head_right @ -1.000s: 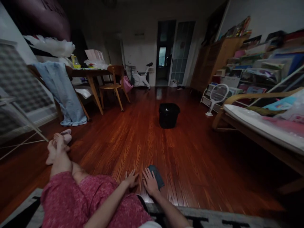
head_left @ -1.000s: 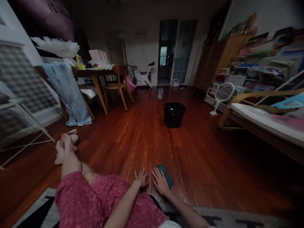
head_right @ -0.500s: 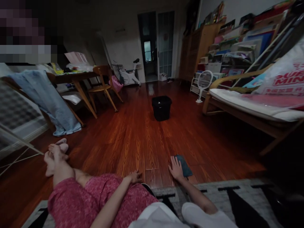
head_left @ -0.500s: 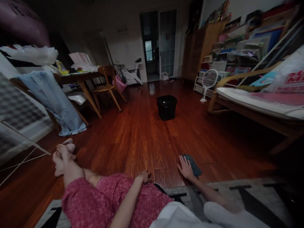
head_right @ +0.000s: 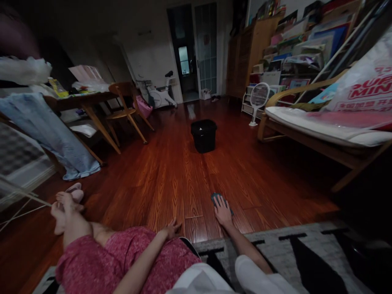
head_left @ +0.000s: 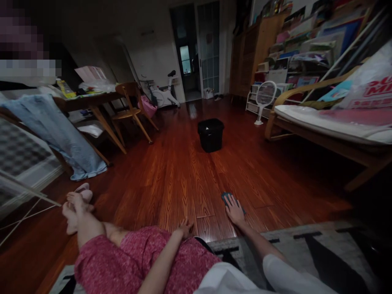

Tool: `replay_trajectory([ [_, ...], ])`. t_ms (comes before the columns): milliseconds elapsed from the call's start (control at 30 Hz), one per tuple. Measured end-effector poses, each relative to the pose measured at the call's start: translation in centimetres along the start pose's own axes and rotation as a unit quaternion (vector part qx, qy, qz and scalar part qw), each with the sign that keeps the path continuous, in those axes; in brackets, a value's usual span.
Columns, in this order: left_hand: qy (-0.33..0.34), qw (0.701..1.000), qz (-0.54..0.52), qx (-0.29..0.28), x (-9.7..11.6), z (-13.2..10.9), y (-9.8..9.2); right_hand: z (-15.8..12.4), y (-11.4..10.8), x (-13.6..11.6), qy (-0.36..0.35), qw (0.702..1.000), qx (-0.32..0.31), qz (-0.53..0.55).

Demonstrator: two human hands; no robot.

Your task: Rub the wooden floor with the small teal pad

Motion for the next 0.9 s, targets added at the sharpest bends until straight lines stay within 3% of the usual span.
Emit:
replay_trajectory([
  [67,-0.001,1.000,-0.001,-0.001,-0.1,0.1,0.0,1.5,0.6,-1.7,0.043,0.999,0.016,0.012],
  [167,-0.002,1.000,-0.004,-0.006,-0.2,0.2,0.1,2.1,2.4,-6.3,0.021,0.999,0.008,0.029],
  [300,0.005,1.000,-0.022,-0.006,-0.2,0.2,0.0,-1.4,4.7,-13.0,-0.145,0.987,-0.040,0.063],
  [367,0.012,0.999,-0.039,0.007,-0.2,0.1,-0.3,-4.1,4.9,-13.8,-0.225,0.969,-0.064,0.075],
  [433,0.020,0.998,-0.058,0.029,-0.3,0.0,-0.8,-6.0,4.1,-11.7,-0.242,0.965,-0.074,0.073],
  [533,0.023,0.995,-0.082,0.051,-0.6,0.1,-1.2,-6.4,1.7,-5.2,-0.191,0.978,-0.068,0.053],
  [633,0.024,0.993,-0.100,0.054,-0.9,0.2,-1.3,-4.7,-1.0,1.6,-0.062,0.997,-0.044,0.007],
  [700,0.029,0.992,-0.110,0.058,-1.0,0.2,-1.4,-3.5,-2.3,4.6,0.049,0.998,-0.033,-0.028],
  [800,0.043,0.989,-0.124,0.072,-1.0,0.0,-1.9,-2.1,-2.4,4.8,0.163,0.984,-0.040,-0.054],
  [900,0.057,0.986,-0.133,0.087,-1.0,-0.2,-2.4,-0.8,-0.7,0.3,0.158,0.985,-0.058,-0.045],
])
Point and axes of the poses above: each hand's wrist, its own z-axis towards the middle knuckle, its own y-axis out of the palm, x = y × z, the point moved 10 cm from there along z, towards the middle knuckle, and after that the axes turned 3 degrees about -y, right-handed, at the moved point
